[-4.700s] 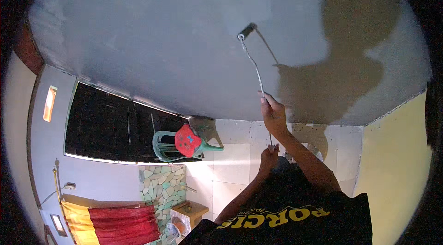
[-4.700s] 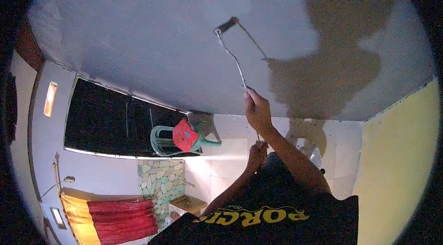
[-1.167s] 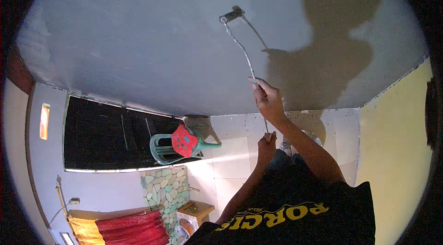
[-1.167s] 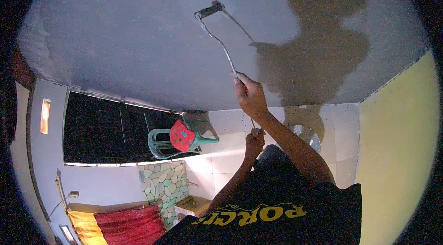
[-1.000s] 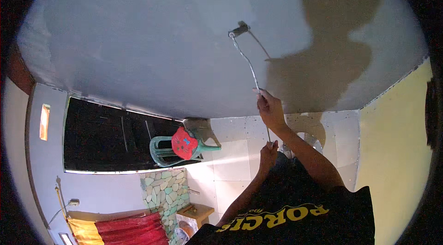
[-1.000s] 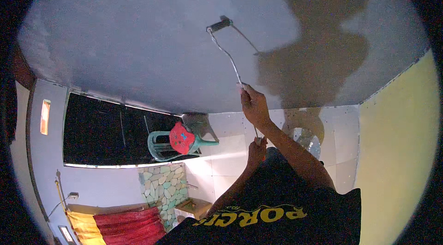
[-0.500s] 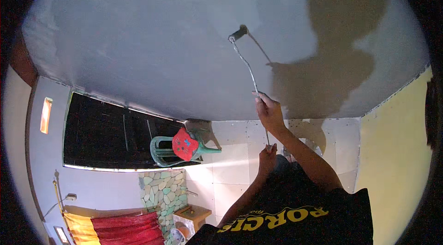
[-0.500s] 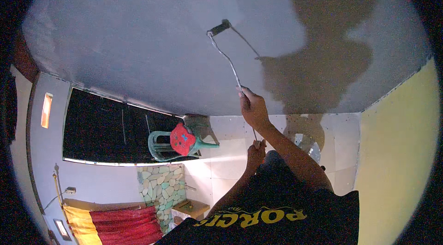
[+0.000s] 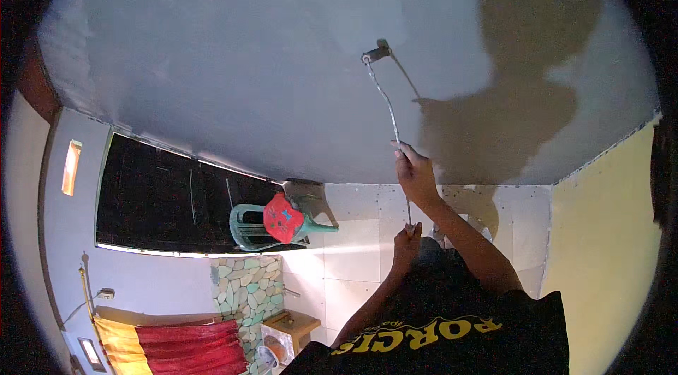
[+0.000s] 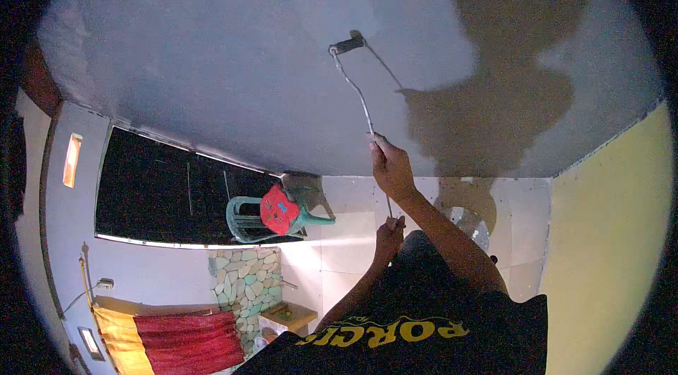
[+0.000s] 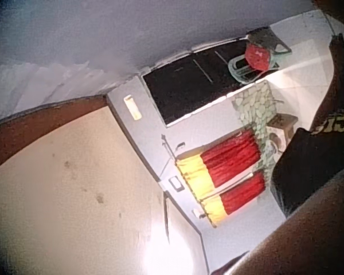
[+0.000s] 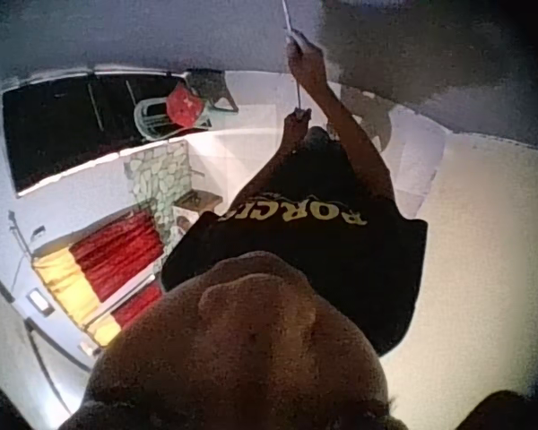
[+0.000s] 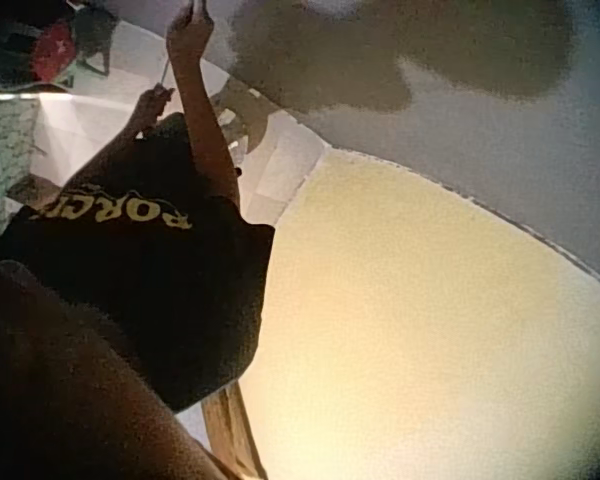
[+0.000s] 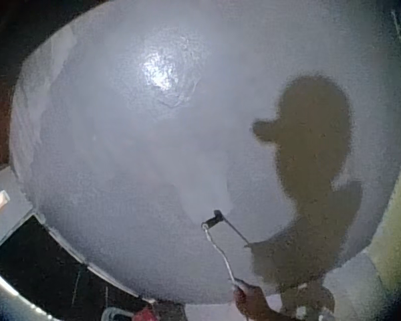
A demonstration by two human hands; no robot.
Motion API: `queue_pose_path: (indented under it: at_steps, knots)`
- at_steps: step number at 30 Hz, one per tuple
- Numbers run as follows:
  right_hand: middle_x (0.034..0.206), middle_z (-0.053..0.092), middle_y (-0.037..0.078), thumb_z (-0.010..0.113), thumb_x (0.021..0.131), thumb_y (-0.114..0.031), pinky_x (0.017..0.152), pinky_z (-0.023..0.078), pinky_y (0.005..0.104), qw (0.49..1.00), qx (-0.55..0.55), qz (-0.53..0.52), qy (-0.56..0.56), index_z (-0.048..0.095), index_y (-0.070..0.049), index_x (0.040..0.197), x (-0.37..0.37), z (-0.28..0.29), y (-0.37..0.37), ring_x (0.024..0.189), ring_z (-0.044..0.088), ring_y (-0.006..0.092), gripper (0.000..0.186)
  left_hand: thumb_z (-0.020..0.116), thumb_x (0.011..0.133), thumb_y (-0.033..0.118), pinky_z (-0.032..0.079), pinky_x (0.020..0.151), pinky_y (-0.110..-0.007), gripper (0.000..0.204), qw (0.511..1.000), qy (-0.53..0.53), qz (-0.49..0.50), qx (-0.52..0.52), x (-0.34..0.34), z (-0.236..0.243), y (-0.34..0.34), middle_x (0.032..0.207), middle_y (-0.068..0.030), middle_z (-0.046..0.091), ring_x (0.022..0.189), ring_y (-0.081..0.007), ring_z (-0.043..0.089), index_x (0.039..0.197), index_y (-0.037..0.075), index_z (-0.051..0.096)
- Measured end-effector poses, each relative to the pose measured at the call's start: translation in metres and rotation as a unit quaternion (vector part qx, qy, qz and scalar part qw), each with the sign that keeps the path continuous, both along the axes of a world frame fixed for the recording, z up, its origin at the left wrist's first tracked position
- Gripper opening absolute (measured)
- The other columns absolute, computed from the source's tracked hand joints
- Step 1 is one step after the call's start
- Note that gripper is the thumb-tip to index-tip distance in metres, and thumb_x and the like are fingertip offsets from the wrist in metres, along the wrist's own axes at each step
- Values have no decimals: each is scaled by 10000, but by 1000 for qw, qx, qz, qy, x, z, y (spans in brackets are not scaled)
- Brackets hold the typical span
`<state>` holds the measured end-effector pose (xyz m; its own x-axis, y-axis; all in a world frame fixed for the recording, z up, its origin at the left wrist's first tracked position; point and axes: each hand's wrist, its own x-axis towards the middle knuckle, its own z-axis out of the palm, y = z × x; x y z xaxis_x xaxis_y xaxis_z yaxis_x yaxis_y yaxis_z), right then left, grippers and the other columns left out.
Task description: Applying gray paint to a ceiling using a paint roller.
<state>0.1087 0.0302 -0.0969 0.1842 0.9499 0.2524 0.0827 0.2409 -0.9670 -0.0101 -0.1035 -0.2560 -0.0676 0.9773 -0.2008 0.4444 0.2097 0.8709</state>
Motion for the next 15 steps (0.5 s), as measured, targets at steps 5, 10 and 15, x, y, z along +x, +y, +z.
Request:
queue_pose_path:
  at_steps: [5, 10, 15]
  knots:
    - [587, 495, 87, 501, 961, -88, 488, 385, 302, 1000, 30, -9, -1, 587, -16, 1216, -3, 4, 4, 498, 467, 126, 278, 607, 954, 373, 400, 446, -324, 409, 1000, 22, -1, -3, -4, 3, 6, 516, -56, 523, 451, -140, 505, 776, 6, 618]
    - [576, 487, 90, 496, 961, -85, 486, 380, 308, 999, 42, -8, 4, 585, -26, 1188, 0, 7, 8, 488, 454, 136, 250, 619, 946, 384, 405, 445, -321, 432, 999, 6, 23, 21, 1, 22, 14, 522, -62, 533, 454, -138, 503, 784, -14, 650]
    - [550, 462, 71, 497, 963, -93, 485, 376, 308, 1000, -14, 5, 18, 578, -27, 1162, -14, -10, 5, 486, 455, 132, 225, 651, 923, 300, 509, 647, -380, 349, 997, 67, 4, -40, -20, 7, 2, 758, -180, 687, 730, -264, 684, 852, -42, 664]
